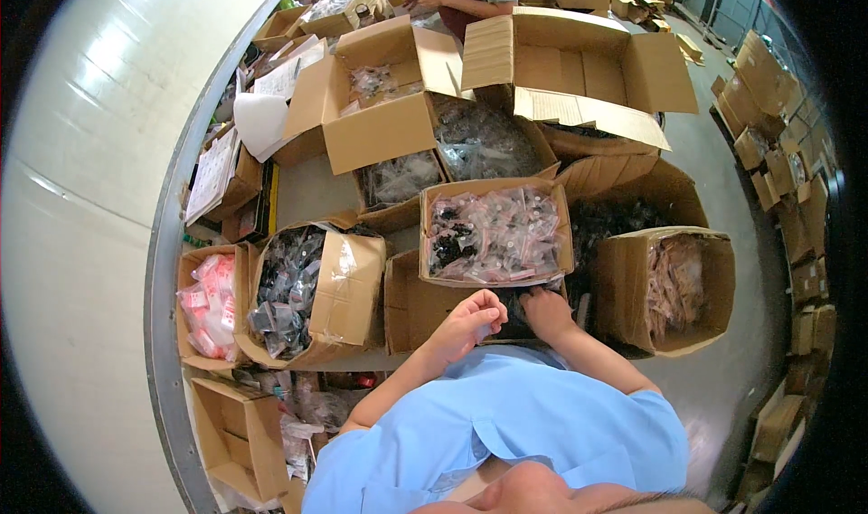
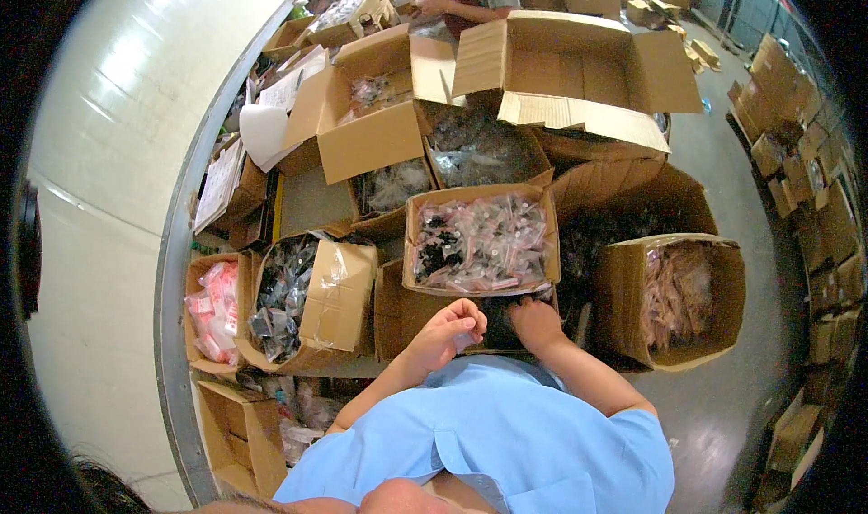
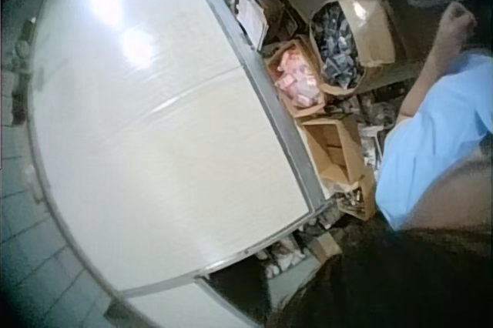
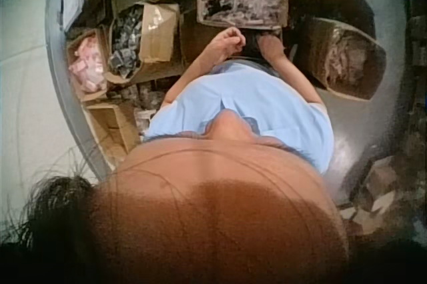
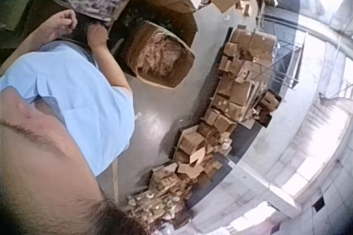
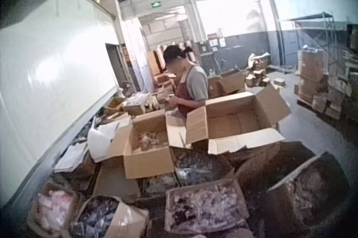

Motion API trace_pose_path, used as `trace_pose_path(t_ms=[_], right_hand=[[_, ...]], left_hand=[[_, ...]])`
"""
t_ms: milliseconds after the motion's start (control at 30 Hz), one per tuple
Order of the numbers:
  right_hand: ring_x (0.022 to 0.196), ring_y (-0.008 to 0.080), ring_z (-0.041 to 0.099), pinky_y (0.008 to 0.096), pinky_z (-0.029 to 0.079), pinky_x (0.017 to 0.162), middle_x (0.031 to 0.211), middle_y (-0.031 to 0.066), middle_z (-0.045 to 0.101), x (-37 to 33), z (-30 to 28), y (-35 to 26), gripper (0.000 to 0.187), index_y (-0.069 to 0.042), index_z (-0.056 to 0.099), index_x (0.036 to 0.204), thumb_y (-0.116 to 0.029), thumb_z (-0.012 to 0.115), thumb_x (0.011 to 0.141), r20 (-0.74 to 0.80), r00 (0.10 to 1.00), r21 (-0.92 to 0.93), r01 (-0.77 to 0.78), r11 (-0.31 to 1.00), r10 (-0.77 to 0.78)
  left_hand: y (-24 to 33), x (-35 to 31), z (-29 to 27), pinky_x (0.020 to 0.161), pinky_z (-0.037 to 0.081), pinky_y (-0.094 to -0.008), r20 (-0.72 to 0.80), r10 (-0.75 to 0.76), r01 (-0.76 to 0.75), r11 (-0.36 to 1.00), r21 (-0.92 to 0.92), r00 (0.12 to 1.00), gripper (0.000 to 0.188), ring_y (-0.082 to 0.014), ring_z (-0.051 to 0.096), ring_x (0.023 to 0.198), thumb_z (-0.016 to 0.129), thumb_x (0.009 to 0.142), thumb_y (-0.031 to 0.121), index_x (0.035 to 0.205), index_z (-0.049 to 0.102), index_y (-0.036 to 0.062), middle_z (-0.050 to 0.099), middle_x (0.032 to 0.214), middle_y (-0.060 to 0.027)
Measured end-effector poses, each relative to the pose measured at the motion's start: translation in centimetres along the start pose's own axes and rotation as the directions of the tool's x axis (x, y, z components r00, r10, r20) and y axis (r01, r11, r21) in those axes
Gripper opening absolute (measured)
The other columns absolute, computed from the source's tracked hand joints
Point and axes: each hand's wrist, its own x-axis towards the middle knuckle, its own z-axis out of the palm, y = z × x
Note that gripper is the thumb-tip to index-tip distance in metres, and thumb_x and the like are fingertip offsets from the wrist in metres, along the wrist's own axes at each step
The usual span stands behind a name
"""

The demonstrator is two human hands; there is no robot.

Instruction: Sorting small mechanical components from bulk containers into smaller organized boxes.

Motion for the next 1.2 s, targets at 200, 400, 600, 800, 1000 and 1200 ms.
trace_pose_path(t_ms=[200,400,600,800,1000,1200], right_hand=[[0.075,0.0344,0.063,0.041,0.051,0.065,0.089,0.0173,0.063,-0.4,-2.4,0.5,0.026,-0.003,0.064,0.092,-0.009,0.063,0.067,-0.059,0.991,0.271,-0.104,0.957,0.124],[0.073,0.0272,0.063,0.0349,0.05,0.069,0.081,0.0144,0.065,-2.3,-3.1,2.8,0.024,0.0,0.062,0.091,-0.007,0.066,0.069,0.099,0.961,0.858,-0.214,0.466,0.258],[0.071,0.0147,0.061,0.0241,0.052,0.067,0.083,0.0049,0.058,-2.9,-5.5,3.1,0.017,-0.002,0.055,0.091,-0.002,0.066,0.078,0.347,0.928,0.85,-0.25,-0.463,0.136],[0.07,0.0139,0.06,0.0253,0.051,0.066,0.082,0.0055,0.059,-2.7,-5.1,2.9,0.015,0.001,0.057,0.09,-0.001,0.065,0.078,0.316,0.935,0.892,-0.235,-0.386,0.16],[0.068,0.0136,0.057,0.0265,0.047,0.063,0.077,0.0064,0.06,-2.4,-3.7,3.4,0.017,0.004,0.058,0.09,-0.002,0.063,0.075,0.191,0.938,0.98,-0.201,0.003,0.29],[0.074,0.0167,0.059,0.0276,0.049,0.066,0.086,0.0089,0.06,-2.6,-4.7,3.5,0.02,0.003,0.057,0.096,-0.003,0.058,0.077,0.29,0.919,0.953,-0.253,-0.166,0.267]], left_hand=[[-0.7,0.0,-0.8,0.07,0.042,-0.0229,-0.012,-0.073,0.073,0.997,0.026,0.997,0.014,-0.0103,0.049,0.075,0.06,0.086,0.013,0.092,0.049,0.0078,0.054,0.087,-0.003],[-0.9,0.0,-0.2,0.061,0.038,-0.0202,-0.137,-0.13,0.144,0.984,0.101,0.982,0.016,-0.0076,0.047,0.074,0.064,0.085,0.012,0.09,0.049,0.0077,0.056,0.095,-0.0042],[-2.8,0.6,-0.6,0.072,0.043,-0.0228,-0.149,-0.015,0.071,0.925,0.374,0.989,0.02,-0.0096,0.051,0.082,0.069,0.08,0.012,0.085,0.051,0.0054,0.056,0.107,-0.0115],[-2.4,0.5,-0.4,0.076,0.043,-0.0241,-0.086,-0.123,0.144,0.938,0.315,0.989,0.017,-0.0091,0.051,0.084,0.067,0.083,0.012,0.083,0.051,0.0068,0.057,0.101,-0.008],[-1.9,0.3,0.4,0.068,0.042,-0.0227,-0.061,-0.175,0.186,0.926,0.329,0.983,0.019,-0.0088,0.049,0.077,0.065,0.086,0.019,0.09,0.049,0.0082,0.055,0.09,-0.0024],[-2.7,0.6,-0.4,0.073,0.04,-0.0214,-0.096,-0.078,0.111,0.903,0.414,0.992,0.02,-0.0068,0.047,0.079,0.065,0.086,0.02,0.09,0.049,0.0081,0.053,0.085,0.0007]])
